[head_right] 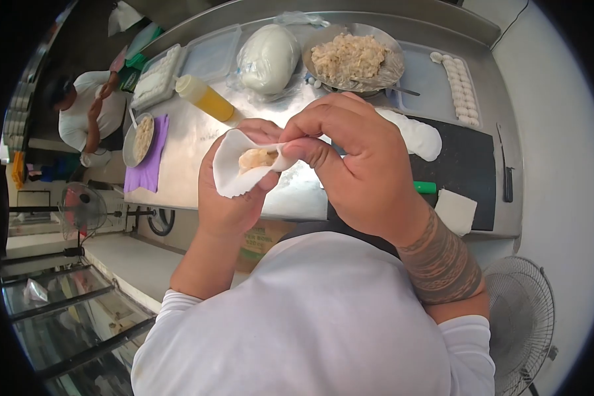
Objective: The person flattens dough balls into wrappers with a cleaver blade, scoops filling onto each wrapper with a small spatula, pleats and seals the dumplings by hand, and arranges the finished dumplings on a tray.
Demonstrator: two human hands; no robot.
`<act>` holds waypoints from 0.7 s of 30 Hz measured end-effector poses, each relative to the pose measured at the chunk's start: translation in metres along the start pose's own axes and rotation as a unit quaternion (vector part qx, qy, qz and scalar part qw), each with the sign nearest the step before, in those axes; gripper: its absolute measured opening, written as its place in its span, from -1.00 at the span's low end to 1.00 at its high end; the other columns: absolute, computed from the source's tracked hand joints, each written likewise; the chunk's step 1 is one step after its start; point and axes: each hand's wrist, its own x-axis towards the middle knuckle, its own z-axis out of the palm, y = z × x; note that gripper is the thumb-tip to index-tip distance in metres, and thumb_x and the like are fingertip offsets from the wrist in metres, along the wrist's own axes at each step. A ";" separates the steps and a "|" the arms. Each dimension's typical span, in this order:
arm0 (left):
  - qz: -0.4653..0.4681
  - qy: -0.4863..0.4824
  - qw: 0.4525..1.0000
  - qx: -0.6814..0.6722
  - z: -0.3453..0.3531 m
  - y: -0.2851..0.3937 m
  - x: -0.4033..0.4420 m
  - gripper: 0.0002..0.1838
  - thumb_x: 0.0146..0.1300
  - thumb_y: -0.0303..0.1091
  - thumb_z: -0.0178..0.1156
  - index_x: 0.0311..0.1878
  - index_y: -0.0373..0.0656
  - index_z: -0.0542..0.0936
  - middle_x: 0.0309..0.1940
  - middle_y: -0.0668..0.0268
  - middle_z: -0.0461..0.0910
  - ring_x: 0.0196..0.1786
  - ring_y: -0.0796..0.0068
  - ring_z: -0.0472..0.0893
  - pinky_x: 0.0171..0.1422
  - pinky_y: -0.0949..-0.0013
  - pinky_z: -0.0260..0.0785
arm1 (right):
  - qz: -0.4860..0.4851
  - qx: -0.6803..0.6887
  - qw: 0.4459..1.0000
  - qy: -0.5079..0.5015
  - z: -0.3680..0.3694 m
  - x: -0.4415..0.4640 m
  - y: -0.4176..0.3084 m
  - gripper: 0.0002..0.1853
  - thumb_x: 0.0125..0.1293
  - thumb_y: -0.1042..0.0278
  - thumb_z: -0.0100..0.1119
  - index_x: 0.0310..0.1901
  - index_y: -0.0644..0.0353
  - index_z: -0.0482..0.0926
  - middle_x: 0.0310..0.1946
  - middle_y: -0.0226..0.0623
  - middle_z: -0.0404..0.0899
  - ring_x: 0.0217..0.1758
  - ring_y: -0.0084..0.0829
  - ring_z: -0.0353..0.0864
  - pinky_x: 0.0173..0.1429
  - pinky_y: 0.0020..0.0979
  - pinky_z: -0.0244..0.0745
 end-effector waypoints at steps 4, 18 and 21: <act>-0.023 0.027 0.984 -0.175 -0.011 -0.002 -0.001 -0.47 0.07 -0.80 0.44 0.12 -0.23 0.60 0.07 0.23 0.65 0.15 0.40 0.68 0.22 0.32 0.62 | -0.022 -0.039 0.999 0.000 0.019 0.005 0.000 -0.91 0.31 0.51 0.41 -0.18 0.21 0.69 -0.28 -0.30 0.71 -0.18 -0.31 0.63 0.04 -0.33 0.48; -0.062 -0.028 0.970 -0.234 -0.044 -0.006 0.010 -0.53 0.09 -0.78 0.43 0.09 -0.28 0.62 0.08 0.21 0.64 0.15 0.43 0.66 0.21 0.33 0.59 | 0.016 -0.067 0.996 0.057 0.049 0.005 -0.007 -0.92 0.34 0.53 0.38 -0.18 0.25 0.68 -0.24 -0.27 0.68 -0.19 -0.29 0.61 -0.02 -0.34 0.53; -0.120 -0.042 0.972 -0.198 -0.055 0.001 0.011 -0.54 0.09 -0.74 0.46 0.09 -0.28 0.62 0.10 0.20 0.64 0.14 0.43 0.66 0.22 0.33 0.59 | 0.032 -0.039 0.994 0.092 0.051 0.007 -0.009 -0.93 0.34 0.53 0.37 -0.18 0.27 0.67 -0.27 -0.26 0.67 -0.20 -0.30 0.60 -0.03 -0.34 0.52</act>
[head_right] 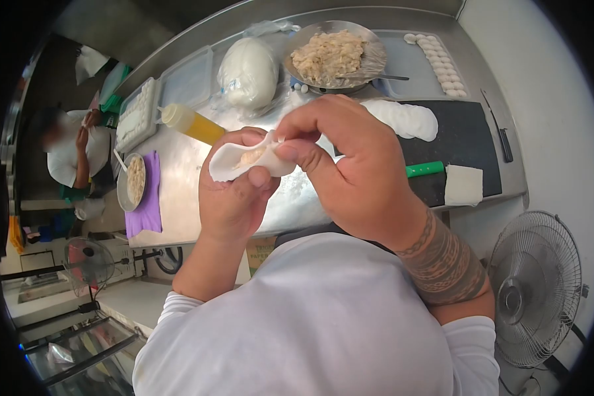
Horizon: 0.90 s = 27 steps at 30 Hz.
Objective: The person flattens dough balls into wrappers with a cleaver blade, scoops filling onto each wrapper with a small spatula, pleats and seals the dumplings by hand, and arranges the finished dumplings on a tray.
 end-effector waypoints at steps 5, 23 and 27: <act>0.055 0.019 0.998 0.035 0.012 -0.006 0.011 -0.58 0.16 -0.70 0.46 0.09 -0.26 0.64 0.05 0.22 0.67 0.08 0.45 0.67 0.16 0.38 0.57 | 0.023 -0.009 0.999 -0.021 -0.007 0.001 0.002 -0.92 0.35 0.50 0.36 -0.19 0.29 0.67 -0.31 -0.24 0.66 -0.22 -0.31 0.60 -0.06 -0.36 0.50; 0.018 0.027 0.999 0.031 0.046 -0.043 0.026 -0.61 0.28 -0.52 0.48 0.15 -0.26 0.63 0.04 0.24 0.66 0.06 0.43 0.67 0.19 0.30 0.58 | 0.058 -0.013 0.998 -0.033 -0.070 -0.005 0.013 -0.87 0.39 0.42 0.36 -0.16 0.31 0.69 -0.30 -0.25 0.67 -0.20 -0.39 0.62 -0.03 -0.38 0.51; 0.034 -0.012 0.996 0.079 0.068 -0.057 0.043 -0.61 0.28 -0.50 0.50 0.14 -0.25 0.63 0.06 0.20 0.68 0.04 0.43 0.68 0.18 0.29 0.60 | 0.106 0.068 0.992 -0.006 -0.096 -0.005 0.015 -0.87 0.39 0.43 0.36 -0.15 0.31 0.70 -0.29 -0.25 0.68 -0.18 -0.41 0.63 -0.03 -0.38 0.52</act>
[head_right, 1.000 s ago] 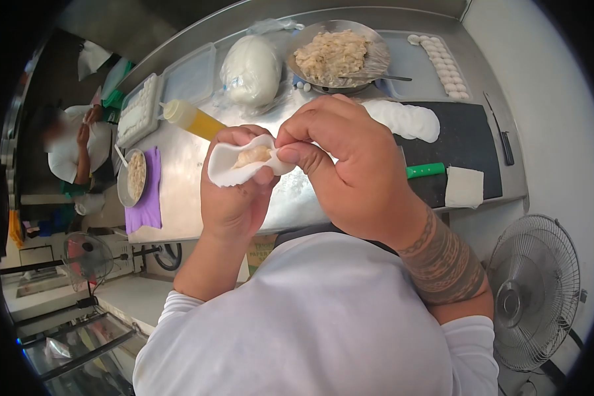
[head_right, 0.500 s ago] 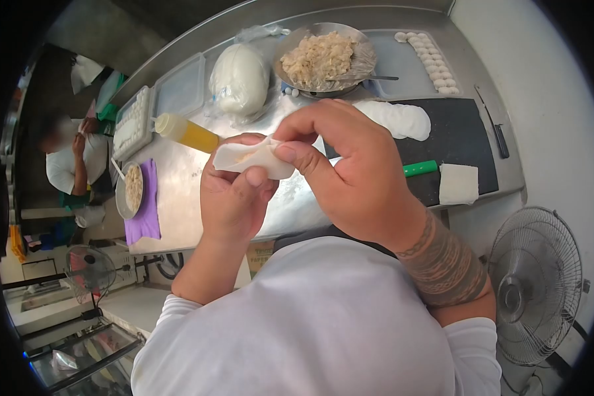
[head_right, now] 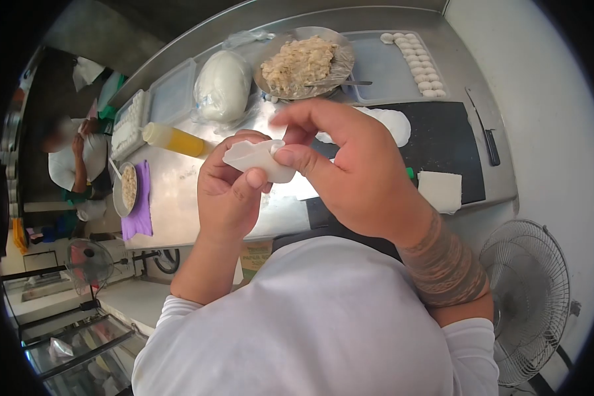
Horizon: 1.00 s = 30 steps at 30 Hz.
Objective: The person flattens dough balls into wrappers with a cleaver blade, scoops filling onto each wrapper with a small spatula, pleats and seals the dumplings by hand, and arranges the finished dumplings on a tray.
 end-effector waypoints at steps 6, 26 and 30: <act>0.034 0.082 0.994 -0.060 0.041 -0.029 0.010 -0.56 0.24 -0.48 0.55 0.14 -0.30 0.62 0.06 0.18 0.69 0.05 0.44 0.68 0.16 0.31 0.61 | -0.014 -0.080 0.994 -0.066 -0.049 0.000 0.004 -0.88 0.41 0.48 0.34 -0.11 0.32 0.67 -0.22 -0.32 0.66 -0.10 -0.50 0.61 0.09 -0.43 0.51; 0.055 0.052 0.995 0.062 0.098 -0.074 0.041 -0.71 0.34 -0.51 0.44 0.08 -0.33 0.65 0.02 0.19 0.72 -0.02 0.48 0.72 0.10 0.38 0.61 | 0.027 -0.010 0.997 -0.065 -0.126 -0.004 0.030 -0.89 0.41 0.48 0.30 -0.13 0.33 0.66 -0.31 -0.26 0.66 -0.23 -0.45 0.62 -0.04 -0.39 0.54; 0.070 0.103 0.991 0.057 0.112 -0.081 0.042 -0.72 0.36 -0.52 0.43 0.08 -0.33 0.65 -0.02 0.23 0.72 -0.03 0.51 0.71 0.11 0.40 0.59 | 0.011 -0.049 0.994 -0.093 -0.137 -0.004 0.028 -0.89 0.41 0.49 0.30 -0.10 0.32 0.67 -0.28 -0.30 0.66 -0.20 -0.50 0.61 -0.03 -0.42 0.53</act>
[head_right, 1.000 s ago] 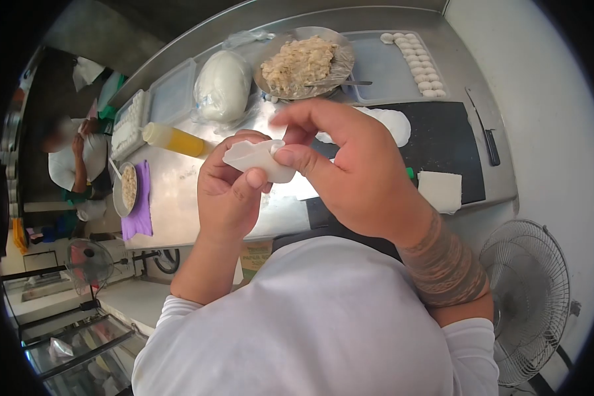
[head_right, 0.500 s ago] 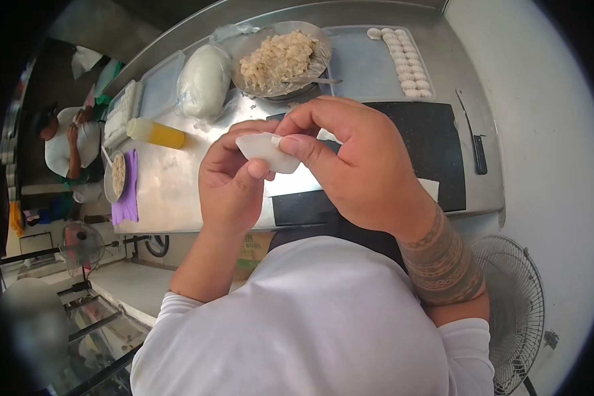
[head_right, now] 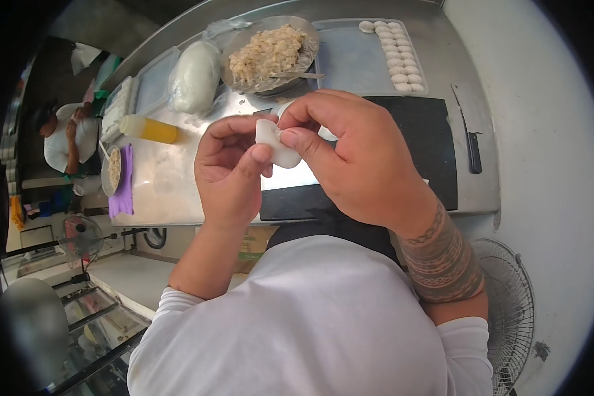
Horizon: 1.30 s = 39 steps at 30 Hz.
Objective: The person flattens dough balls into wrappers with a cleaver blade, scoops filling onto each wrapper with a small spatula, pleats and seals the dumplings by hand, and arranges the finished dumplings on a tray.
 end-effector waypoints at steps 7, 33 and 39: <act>-0.055 -0.046 0.997 0.010 -0.005 -0.006 0.003 -0.80 0.38 -0.58 0.32 0.05 -0.31 0.66 -0.03 0.24 0.74 -0.11 0.60 0.68 -0.13 0.53 0.49 | 0.012 -0.015 1.000 -0.004 -0.011 -0.002 -0.003 -0.90 0.38 0.51 0.32 -0.13 0.31 0.67 -0.26 -0.29 0.66 -0.17 -0.46 0.62 0.01 -0.44 0.52; -0.405 -0.140 0.883 -0.194 -0.014 -0.101 0.092 -0.57 0.53 -0.43 0.12 0.39 -0.35 0.48 0.13 0.14 0.66 0.11 0.32 0.71 0.24 0.29 0.63 | -0.065 -0.231 0.970 0.032 -0.066 -0.024 0.104 -0.22 0.28 0.10 0.50 0.49 0.14 0.44 0.38 -0.09 0.49 0.24 -0.13 0.59 0.45 -0.16 0.37; -0.219 -0.155 0.954 0.133 0.007 -0.152 0.126 -0.51 0.34 -0.46 0.39 0.32 -0.25 0.55 0.12 0.15 0.69 0.11 0.34 0.72 0.21 0.30 0.62 | 0.189 -0.229 0.918 0.262 -0.119 -0.056 0.229 -0.12 0.34 0.19 0.47 0.61 0.18 0.23 0.47 0.01 0.41 0.46 -0.01 0.44 0.53 -0.01 0.31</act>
